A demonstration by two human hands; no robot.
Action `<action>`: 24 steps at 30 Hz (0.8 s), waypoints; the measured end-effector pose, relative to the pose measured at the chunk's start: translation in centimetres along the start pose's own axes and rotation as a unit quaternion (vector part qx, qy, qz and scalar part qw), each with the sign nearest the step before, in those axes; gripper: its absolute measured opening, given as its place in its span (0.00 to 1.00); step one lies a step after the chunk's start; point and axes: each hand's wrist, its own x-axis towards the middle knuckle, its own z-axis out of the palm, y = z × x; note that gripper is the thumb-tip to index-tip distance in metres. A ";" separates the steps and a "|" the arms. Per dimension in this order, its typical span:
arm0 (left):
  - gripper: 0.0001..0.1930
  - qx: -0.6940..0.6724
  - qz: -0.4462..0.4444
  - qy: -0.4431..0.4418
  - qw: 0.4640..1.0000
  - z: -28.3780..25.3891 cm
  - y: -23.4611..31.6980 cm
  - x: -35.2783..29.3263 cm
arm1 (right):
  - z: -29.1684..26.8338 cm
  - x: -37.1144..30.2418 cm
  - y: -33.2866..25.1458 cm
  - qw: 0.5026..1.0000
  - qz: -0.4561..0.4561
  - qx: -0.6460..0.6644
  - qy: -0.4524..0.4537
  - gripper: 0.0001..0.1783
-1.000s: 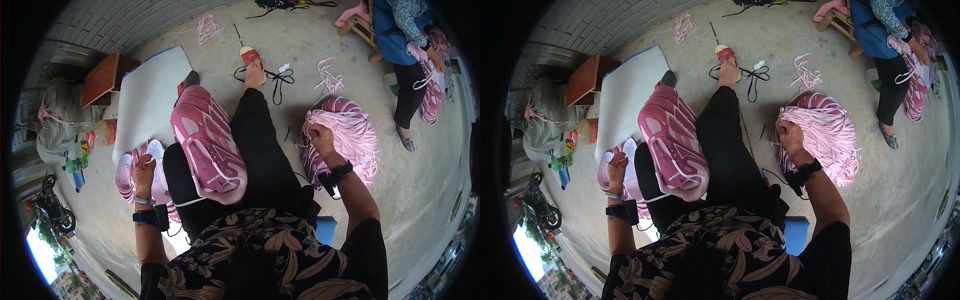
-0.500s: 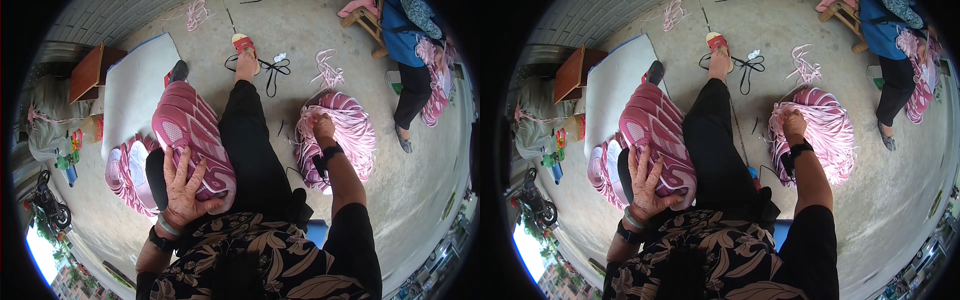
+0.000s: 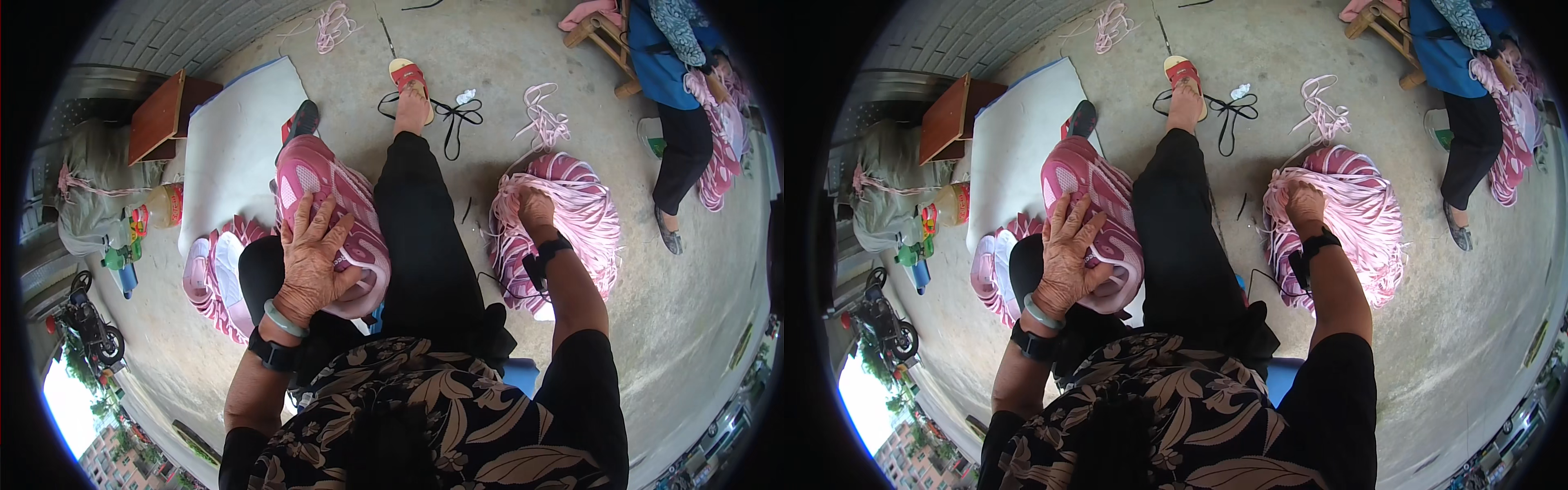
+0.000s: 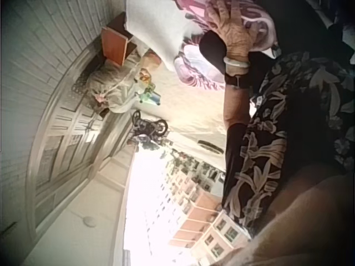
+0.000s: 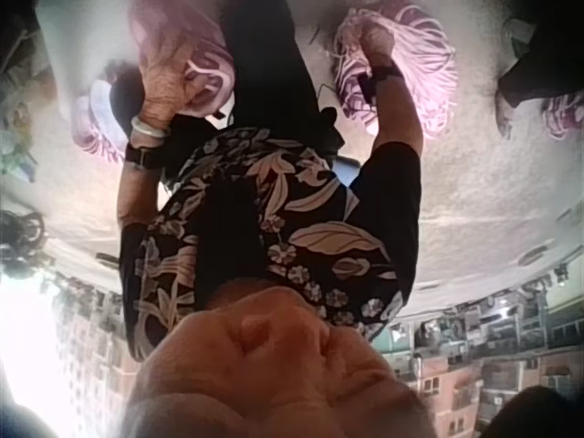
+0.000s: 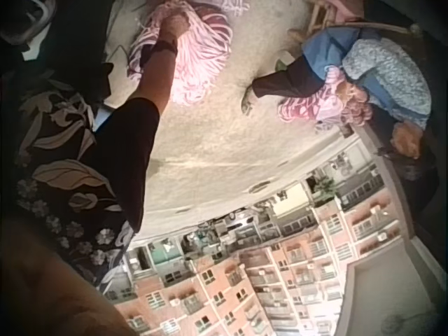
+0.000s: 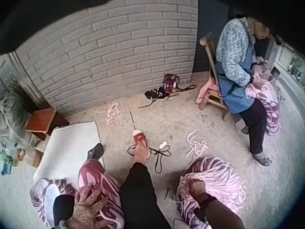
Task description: The person threads pink shoelaces through the eyelets of a pink Reebok sneaker, pulling the laces tight and arranging them. The person works on a single shoe held in their lap, surrounded by a pile of similar shoes.
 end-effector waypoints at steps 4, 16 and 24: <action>0.38 -0.004 0.003 0.008 1.000 -0.2 0.2 0.1 | -4.0 -0.5 -3.7 0.996 0.038 0.058 -0.060 0.09; 0.36 -0.576 0.091 0.082 0.808 -6.1 4.8 0.2 | -29.2 -4.6 -22.4 0.868 -0.278 0.367 -0.184 0.04; 0.10 -0.758 0.074 0.002 0.648 -9.9 4.1 -3.0 | -39.2 -6.0 -25.1 0.798 -0.295 0.510 -0.127 0.06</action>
